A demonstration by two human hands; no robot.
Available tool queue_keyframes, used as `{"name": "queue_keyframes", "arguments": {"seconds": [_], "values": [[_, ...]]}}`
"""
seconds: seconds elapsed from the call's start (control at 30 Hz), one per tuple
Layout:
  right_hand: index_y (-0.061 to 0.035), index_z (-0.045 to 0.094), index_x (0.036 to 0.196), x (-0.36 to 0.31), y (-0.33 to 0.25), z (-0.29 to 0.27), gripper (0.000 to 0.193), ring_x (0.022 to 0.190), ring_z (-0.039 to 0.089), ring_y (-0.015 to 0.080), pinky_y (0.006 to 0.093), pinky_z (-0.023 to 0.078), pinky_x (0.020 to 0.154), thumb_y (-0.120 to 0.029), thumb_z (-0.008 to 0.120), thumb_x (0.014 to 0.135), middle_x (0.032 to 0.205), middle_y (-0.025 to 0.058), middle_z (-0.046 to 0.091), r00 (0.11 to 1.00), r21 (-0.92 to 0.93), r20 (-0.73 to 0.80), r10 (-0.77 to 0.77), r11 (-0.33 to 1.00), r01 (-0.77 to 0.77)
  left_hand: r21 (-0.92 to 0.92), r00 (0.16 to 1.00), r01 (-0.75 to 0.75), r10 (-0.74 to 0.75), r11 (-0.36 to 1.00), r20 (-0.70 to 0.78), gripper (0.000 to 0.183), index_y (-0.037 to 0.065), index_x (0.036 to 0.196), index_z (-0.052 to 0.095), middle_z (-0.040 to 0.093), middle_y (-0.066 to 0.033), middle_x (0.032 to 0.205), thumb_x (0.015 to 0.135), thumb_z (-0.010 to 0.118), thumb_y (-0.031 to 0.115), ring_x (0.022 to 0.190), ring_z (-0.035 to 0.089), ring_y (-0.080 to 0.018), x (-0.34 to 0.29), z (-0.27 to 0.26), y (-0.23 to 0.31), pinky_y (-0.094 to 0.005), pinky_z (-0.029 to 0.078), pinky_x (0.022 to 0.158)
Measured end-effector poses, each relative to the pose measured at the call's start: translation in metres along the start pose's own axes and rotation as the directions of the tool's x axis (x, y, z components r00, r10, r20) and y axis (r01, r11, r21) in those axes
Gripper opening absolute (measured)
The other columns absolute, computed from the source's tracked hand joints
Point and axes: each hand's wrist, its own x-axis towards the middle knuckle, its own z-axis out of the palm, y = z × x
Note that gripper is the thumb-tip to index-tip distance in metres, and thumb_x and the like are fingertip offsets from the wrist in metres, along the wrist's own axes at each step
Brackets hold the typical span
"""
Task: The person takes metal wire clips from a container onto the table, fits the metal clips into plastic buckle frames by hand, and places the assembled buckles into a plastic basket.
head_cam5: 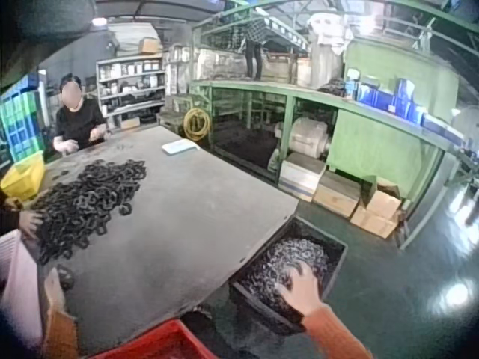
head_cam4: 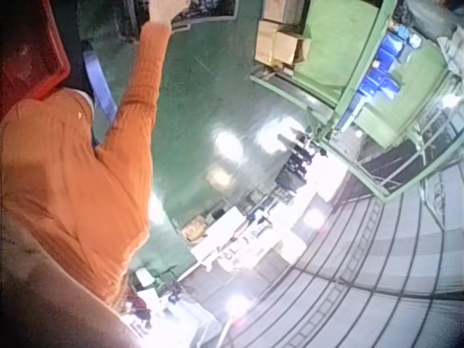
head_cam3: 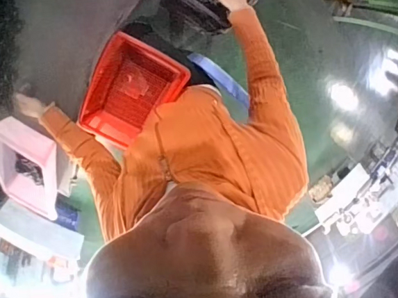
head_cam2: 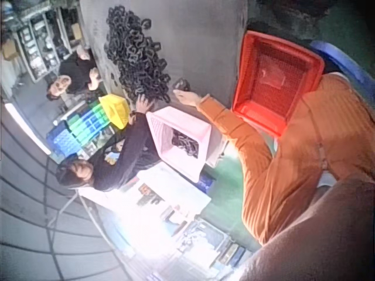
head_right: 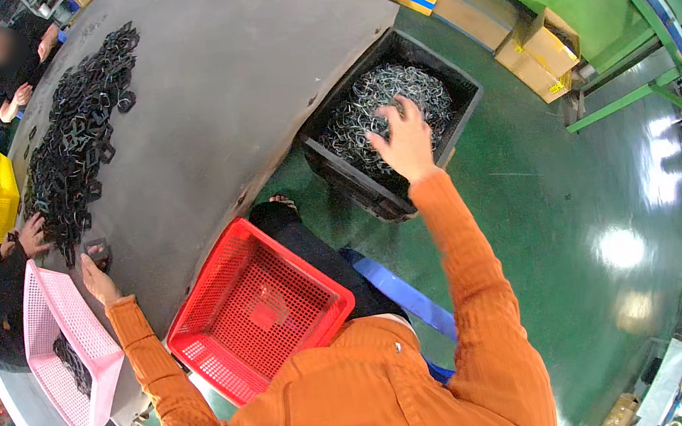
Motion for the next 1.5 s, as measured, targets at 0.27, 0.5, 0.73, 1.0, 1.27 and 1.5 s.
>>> {"name": "queue_keyframes", "arguments": {"seconds": [0.27,0.5,0.73,1.0,1.27,1.5], "values": [[-0.0083,0.035,0.140,-0.019,-0.005,0.012,0.063,0.140,0.021,0.0284,0.0569,0.019,0.109,-0.041,0.050,0.088,0.151,0.0103,0.023,0.976,-0.434,0.117,0.186,0.893,-0.118,0.020,0.999,0.028,-0.027,0.999,-0.023,0.041,0.004,0.096,0.067,0.066,-0.0037,0.087,0.099,0.037,0.032,0.076,0.056,-0.0108,0.004,-0.008,0.000,-0.0257,0.044,0.070],[-0.0016,0.028,0.140,-0.023,0.002,-0.013,0.091,0.134,0.026,0.0432,0.0460,0.033,0.105,-0.006,0.073,0.061,0.146,0.0261,0.022,0.859,-0.257,0.511,0.043,0.961,0.105,0.184,0.985,-0.162,0.147,0.969,0.091,0.033,0.005,0.083,0.062,0.062,-0.0131,0.078,0.097,0.038,0.024,0.074,0.062,-0.0279,-0.062,-0.025,0.081,-0.0375,0.048,0.070],[-0.0049,0.059,0.117,0.051,-0.030,-0.038,0.055,0.101,0.060,0.0372,0.0446,0.048,0.087,-0.015,0.076,0.066,0.106,0.0202,0.064,0.659,-0.496,0.713,0.240,0.837,0.231,0.695,0.844,-0.225,0.494,0.682,-0.211,0.012,0.004,0.081,0.059,0.058,-0.0096,0.071,0.089,0.053,0.011,0.069,0.058,-0.0299,-0.094,-0.158,0.191,-0.0390,0.047,0.063],[-0.0099,0.064,0.105,0.101,-0.266,0.065,0.025,0.092,0.062,0.0333,0.0392,0.050,0.078,-0.015,0.065,0.081,0.100,0.0116,0.066,0.716,0.425,0.264,-0.647,0.744,0.516,0.638,0.866,-0.251,0.464,0.728,-0.189,0.020,0.005,0.100,0.063,0.062,-0.0116,0.104,0.080,0.058,0.002,0.098,0.058,-0.0312,-0.067,-0.104,0.177,-0.0399,0.046,0.085],[-0.0133,0.065,0.090,0.163,-0.459,0.217,0.011,0.092,0.060,0.0269,0.0371,0.049,0.076,-0.013,0.061,0.080,0.096,0.0047,0.061,0.654,0.541,0.147,-0.742,0.614,0.575,0.403,0.947,-0.212,0.290,0.890,-0.141,0.011,0.007,0.091,0.065,0.063,-0.0090,0.097,0.080,0.062,0.010,0.093,0.058,-0.0305,0.084,0.034,0.053,-0.0396,0.048,0.080],[-0.0152,0.057,0.115,0.188,-0.516,0.268,0.041,0.113,0.050,0.0331,0.0417,0.048,0.090,-0.025,0.070,0.077,0.126,0.0134,0.043,0.610,0.399,0.116,-0.784,0.599,0.694,0.576,0.942,-0.172,0.304,0.799,-0.141,0.013,0.008,0.088,0.063,0.058,-0.0078,0.083,0.078,0.067,0.017,0.091,0.057,-0.0291,0.146,0.057,0.027,-0.0410,0.046,0.079]]}}
